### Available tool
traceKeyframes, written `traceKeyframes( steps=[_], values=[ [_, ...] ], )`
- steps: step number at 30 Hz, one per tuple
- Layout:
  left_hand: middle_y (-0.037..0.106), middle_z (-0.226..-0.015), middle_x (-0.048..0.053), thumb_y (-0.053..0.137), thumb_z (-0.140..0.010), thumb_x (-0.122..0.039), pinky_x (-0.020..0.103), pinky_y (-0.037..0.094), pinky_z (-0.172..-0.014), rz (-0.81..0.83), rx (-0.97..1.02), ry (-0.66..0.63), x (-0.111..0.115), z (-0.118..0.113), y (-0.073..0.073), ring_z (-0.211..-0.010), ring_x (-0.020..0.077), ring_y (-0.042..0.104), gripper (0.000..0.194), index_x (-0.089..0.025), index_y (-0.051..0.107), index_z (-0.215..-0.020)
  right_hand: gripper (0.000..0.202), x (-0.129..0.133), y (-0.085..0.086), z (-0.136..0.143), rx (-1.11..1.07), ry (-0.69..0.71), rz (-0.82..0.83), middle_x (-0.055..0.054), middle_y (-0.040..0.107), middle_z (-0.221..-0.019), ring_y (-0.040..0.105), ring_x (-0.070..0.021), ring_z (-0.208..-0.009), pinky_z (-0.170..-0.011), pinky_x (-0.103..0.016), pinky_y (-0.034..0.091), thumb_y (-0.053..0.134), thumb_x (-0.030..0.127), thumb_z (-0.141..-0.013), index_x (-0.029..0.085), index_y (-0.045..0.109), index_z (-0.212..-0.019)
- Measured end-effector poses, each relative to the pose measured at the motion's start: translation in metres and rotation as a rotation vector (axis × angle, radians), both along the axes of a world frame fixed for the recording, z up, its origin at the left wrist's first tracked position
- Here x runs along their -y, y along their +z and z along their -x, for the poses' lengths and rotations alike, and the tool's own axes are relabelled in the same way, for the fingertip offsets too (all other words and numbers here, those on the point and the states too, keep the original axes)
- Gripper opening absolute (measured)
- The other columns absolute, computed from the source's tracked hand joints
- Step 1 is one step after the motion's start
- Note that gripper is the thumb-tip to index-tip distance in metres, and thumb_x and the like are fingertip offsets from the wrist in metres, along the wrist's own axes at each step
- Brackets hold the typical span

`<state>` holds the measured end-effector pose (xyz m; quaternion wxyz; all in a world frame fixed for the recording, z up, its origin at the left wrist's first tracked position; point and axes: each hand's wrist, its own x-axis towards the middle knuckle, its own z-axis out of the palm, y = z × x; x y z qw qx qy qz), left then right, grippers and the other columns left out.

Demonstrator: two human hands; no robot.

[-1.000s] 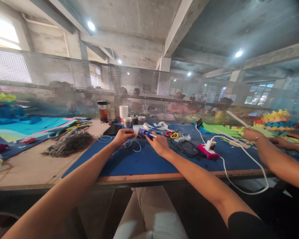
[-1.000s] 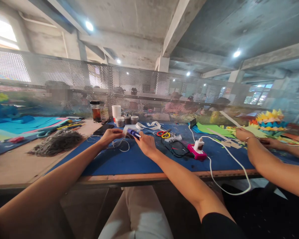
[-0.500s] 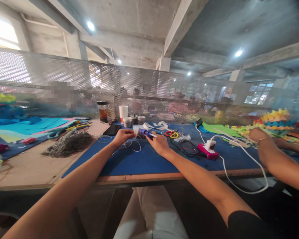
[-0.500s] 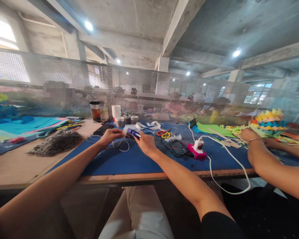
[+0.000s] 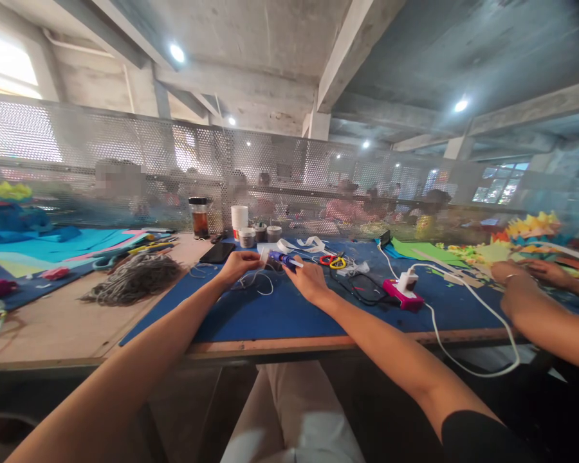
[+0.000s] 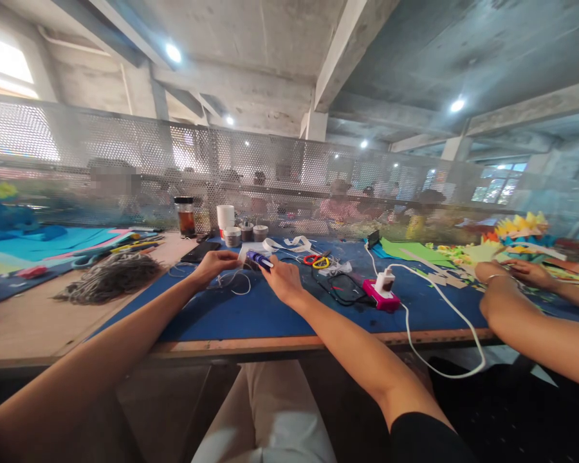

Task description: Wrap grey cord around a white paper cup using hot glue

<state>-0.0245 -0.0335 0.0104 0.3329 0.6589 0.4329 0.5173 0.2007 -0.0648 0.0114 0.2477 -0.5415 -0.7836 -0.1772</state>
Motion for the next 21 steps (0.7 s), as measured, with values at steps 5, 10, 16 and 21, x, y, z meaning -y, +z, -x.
traceKeyframes(
  steps=[5, 10, 16, 21],
  values=[
    [0.070, -0.072, 0.004, 0.076, -0.059, -0.036, 0.029, 0.045, -0.066, 0.014, -0.014, 0.007, -0.0004, -0.0003, -0.0007, -0.065, 0.0177, 0.061, 0.034, -0.012, 0.074, -0.083, 0.041, -0.0003, 0.0015, -0.0003, -0.004, -0.003, 0.006, -0.008, 0.071, -0.084, 0.067, -0.0213, -0.079, -0.067, -0.026, 0.042, 0.032, 0.051, -0.096, 0.018, 0.055, -0.105],
    [0.070, -0.073, 0.004, 0.075, -0.060, -0.034, 0.028, 0.045, -0.067, 0.010, -0.009, 0.002, 0.0025, -0.0007, 0.0011, -0.066, 0.0165, 0.061, 0.031, -0.013, 0.073, -0.082, 0.039, 0.0013, 0.0017, 0.0000, -0.004, 0.006, 0.008, -0.008, 0.071, -0.085, 0.068, -0.0219, -0.079, -0.067, -0.026, 0.043, 0.034, 0.051, -0.095, 0.019, 0.054, -0.106],
    [0.071, -0.075, 0.004, 0.075, -0.060, -0.035, 0.028, 0.045, -0.068, -0.007, 0.009, 0.017, 0.0043, -0.0017, 0.0028, -0.067, 0.0166, 0.061, 0.030, -0.013, 0.074, -0.081, 0.040, 0.0028, 0.0003, -0.0013, 0.001, 0.035, 0.019, -0.008, 0.071, -0.084, 0.068, -0.0222, -0.077, -0.067, -0.027, 0.043, 0.034, 0.051, -0.095, 0.019, 0.055, -0.107],
    [0.071, -0.074, 0.004, 0.076, -0.058, -0.036, 0.028, 0.046, -0.069, 0.011, 0.066, 0.036, 0.0040, -0.0016, 0.0034, -0.067, 0.0162, 0.061, 0.033, -0.013, 0.074, -0.081, 0.044, 0.0000, -0.0022, -0.0022, -0.046, 0.078, 0.001, -0.007, 0.071, -0.082, 0.068, -0.0224, -0.077, -0.068, -0.028, 0.043, 0.033, 0.054, -0.094, 0.020, 0.057, -0.110]
  ],
)
